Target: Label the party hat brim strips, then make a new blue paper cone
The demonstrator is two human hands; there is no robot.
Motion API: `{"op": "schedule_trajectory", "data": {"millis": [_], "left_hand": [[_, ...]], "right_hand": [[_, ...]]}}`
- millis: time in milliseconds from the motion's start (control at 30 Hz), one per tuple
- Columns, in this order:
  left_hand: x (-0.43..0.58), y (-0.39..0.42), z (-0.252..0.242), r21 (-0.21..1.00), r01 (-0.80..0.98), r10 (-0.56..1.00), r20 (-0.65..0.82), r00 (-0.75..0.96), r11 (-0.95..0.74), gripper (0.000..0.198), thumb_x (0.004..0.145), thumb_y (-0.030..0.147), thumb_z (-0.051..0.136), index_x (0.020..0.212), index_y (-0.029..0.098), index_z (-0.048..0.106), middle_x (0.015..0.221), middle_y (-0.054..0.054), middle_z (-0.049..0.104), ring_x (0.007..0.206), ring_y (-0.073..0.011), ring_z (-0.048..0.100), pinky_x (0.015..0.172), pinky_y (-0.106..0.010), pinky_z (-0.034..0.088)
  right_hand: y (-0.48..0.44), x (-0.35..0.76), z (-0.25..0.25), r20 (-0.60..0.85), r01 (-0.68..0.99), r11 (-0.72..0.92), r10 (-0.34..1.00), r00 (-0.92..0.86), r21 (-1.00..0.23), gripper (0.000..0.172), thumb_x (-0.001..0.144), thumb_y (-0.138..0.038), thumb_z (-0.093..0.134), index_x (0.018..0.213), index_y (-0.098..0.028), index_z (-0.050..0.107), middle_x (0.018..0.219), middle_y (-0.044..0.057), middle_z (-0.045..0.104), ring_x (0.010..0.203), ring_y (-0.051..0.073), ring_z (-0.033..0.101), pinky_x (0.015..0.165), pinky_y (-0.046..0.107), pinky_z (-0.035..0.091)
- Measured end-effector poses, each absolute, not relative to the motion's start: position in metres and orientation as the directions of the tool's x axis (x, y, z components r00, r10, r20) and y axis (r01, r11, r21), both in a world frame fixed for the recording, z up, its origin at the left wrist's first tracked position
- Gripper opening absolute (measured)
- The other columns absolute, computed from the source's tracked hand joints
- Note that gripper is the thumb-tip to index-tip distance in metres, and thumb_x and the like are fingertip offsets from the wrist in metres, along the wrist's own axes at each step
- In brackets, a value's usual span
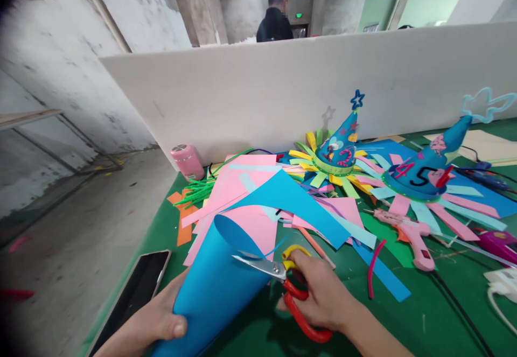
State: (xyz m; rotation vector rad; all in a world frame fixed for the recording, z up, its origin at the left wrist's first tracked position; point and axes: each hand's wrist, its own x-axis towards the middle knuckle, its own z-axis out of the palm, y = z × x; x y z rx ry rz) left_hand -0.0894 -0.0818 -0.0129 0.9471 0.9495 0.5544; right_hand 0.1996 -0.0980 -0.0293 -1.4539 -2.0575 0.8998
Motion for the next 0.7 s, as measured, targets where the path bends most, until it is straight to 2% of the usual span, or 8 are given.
{"op": "schedule_trajectory", "data": {"millis": [200,333,433,567,700], "left_hand": [[-0.084,-0.084,-0.007,0.894,0.029,0.789,-0.409,0.459,0.446,0.125,0.045,0.052,0.075,0.137,0.023,-0.004,0.134,-0.013,0.038,0.114,-0.0334,0.044,0.092,-0.046,0.038],[-0.088,-0.082,-0.007,0.922,0.205,0.870,-0.381,0.313,0.329,0.121,0.047,0.055,0.072,0.137,0.020,0.000,0.137,-0.015,0.032,0.118,-0.0331,0.039,0.092,-0.042,0.040],[-0.089,-0.082,-0.007,0.897,0.366,0.913,-0.343,0.221,0.248,0.118,0.047,0.058,0.070,0.137,0.017,0.006,0.135,-0.016,0.036,0.116,-0.0350,0.041,0.089,-0.042,0.042],[-0.086,-0.084,-0.004,0.872,0.440,0.924,-0.326,0.199,0.213,0.115,0.049,0.057,0.069,0.137,0.017,0.006,0.133,-0.016,0.038,0.112,-0.0344,0.046,0.086,-0.040,0.045],[-0.083,-0.085,0.000,0.867,0.460,0.928,-0.313,0.200,0.194,0.110,0.053,0.053,0.068,0.137,0.018,0.006,0.133,-0.015,0.038,0.111,-0.0339,0.046,0.087,-0.041,0.044]], "right_hand": [[-0.098,0.201,-0.026,0.011,0.633,0.233,0.942,-0.334,-0.739,0.025,0.063,-0.021,0.058,0.075,-0.022,0.035,0.068,-0.003,0.049,0.055,0.011,0.039,0.050,0.023,0.030],[-0.098,0.201,-0.027,0.016,0.656,0.238,0.945,-0.325,-0.716,0.026,0.063,-0.022,0.057,0.075,-0.022,0.035,0.067,-0.004,0.048,0.055,0.011,0.038,0.050,0.023,0.029],[-0.097,0.200,-0.027,0.026,0.659,0.249,0.944,-0.330,-0.710,0.025,0.064,-0.023,0.057,0.076,-0.022,0.035,0.068,-0.003,0.047,0.055,0.011,0.037,0.050,0.023,0.029],[-0.096,0.199,-0.024,0.062,0.668,0.284,0.940,-0.336,-0.688,0.026,0.062,-0.022,0.057,0.077,-0.022,0.035,0.071,-0.002,0.047,0.057,0.012,0.034,0.052,0.024,0.030],[-0.096,0.198,-0.020,0.069,0.670,0.293,0.938,-0.340,-0.682,0.027,0.061,-0.021,0.057,0.081,-0.021,0.038,0.076,0.000,0.048,0.061,0.013,0.036,0.054,0.024,0.031]]}}
